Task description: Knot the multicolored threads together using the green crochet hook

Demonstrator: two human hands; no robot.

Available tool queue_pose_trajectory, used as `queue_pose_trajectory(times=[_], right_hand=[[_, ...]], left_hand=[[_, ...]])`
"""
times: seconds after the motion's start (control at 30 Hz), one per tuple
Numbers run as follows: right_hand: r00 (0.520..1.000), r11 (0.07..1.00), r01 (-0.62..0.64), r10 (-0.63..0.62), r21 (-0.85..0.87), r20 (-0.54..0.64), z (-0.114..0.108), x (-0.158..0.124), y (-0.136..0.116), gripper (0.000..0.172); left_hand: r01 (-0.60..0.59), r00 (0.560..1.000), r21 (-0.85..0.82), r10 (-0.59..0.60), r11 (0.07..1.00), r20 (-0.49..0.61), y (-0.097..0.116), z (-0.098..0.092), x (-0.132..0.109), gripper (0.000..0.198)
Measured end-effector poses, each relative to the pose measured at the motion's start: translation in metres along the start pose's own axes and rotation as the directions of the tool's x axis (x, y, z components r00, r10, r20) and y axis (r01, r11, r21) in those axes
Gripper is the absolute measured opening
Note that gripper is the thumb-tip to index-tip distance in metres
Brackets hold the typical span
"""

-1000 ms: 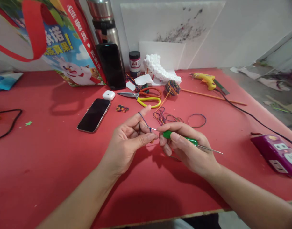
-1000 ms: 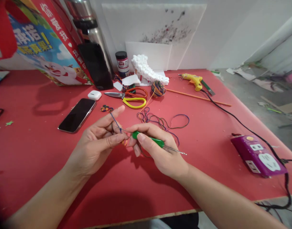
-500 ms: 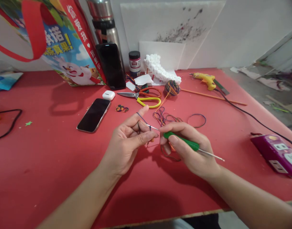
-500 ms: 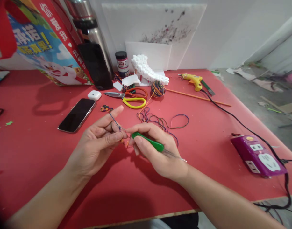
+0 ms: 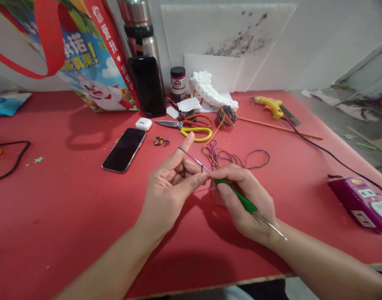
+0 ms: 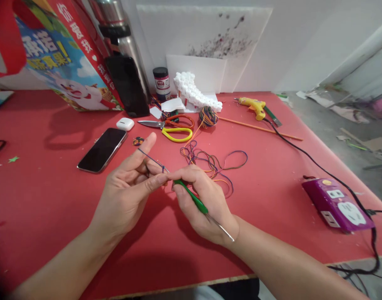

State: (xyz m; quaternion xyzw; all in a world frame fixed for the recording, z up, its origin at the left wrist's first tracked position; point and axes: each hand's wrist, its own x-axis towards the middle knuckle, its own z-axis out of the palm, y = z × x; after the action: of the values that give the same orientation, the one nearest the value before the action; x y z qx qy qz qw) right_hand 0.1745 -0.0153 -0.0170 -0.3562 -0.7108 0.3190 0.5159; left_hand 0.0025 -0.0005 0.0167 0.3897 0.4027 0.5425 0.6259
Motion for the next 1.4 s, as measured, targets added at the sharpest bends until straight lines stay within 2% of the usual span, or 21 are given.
queue_pose_trajectory(times=[0.1, 0.2, 0.37, 0.5, 0.63, 0.8, 1.0, 1.23, 1.4], right_hand=[[1.000, 1.000, -0.001, 0.001, 0.009, -0.010, -0.001, 0.001, -0.001, 0.028], [1.000, 1.000, 0.002, -0.002, 0.020, -0.025, -0.002, 0.002, -0.002, 0.027], [1.000, 1.000, 0.019, -0.019, -0.002, -0.022, -0.005, 0.002, -0.002, 0.027], [0.998, 0.996, -0.066, 0.067, 0.060, -0.010, -0.007, -0.001, -0.002, 0.029], [0.985, 0.974, -0.169, 0.173, 0.152, -0.016, -0.007, -0.001, -0.004, 0.018], [0.974, 0.951, -0.187, 0.212, 0.247, -0.080, -0.004, 0.006, -0.011, 0.005], [0.978, 0.966, -0.154, 0.178, 0.207, -0.106, -0.005, 0.010, -0.014, 0.006], [0.994, 0.979, -0.102, 0.108, 0.176, -0.023, -0.008, 0.004, -0.005, 0.020], [0.998, 0.997, -0.062, 0.062, 0.053, -0.015, -0.010, 0.003, -0.002, 0.025]], left_hand=[[0.001, 1.000, 0.000, -0.001, 1.000, 0.004, 0.000, -0.001, 0.000, 0.066], [0.012, 1.000, -0.004, -0.012, 1.000, 0.020, -0.002, -0.003, 0.000, 0.054], [0.105, 0.994, -0.085, -0.105, 0.991, -0.005, -0.006, -0.003, 0.003, 0.031], [0.148, 0.988, -0.132, -0.153, 0.980, -0.030, -0.006, -0.001, 0.005, 0.016], [0.195, 0.980, -0.139, -0.200, 0.971, -0.022, -0.005, -0.002, 0.006, 0.018], [0.237, 0.969, -0.119, -0.243, 0.964, -0.037, -0.003, -0.001, 0.006, 0.025], [0.262, 0.963, -0.159, -0.268, 0.952, -0.017, -0.002, 0.000, 0.005, 0.027], [0.244, 0.966, -0.209, -0.256, 0.947, -0.029, 0.000, 0.003, 0.006, 0.026], [0.250, 0.965, -0.231, -0.262, 0.940, -0.022, -0.002, 0.003, 0.008, 0.026]])
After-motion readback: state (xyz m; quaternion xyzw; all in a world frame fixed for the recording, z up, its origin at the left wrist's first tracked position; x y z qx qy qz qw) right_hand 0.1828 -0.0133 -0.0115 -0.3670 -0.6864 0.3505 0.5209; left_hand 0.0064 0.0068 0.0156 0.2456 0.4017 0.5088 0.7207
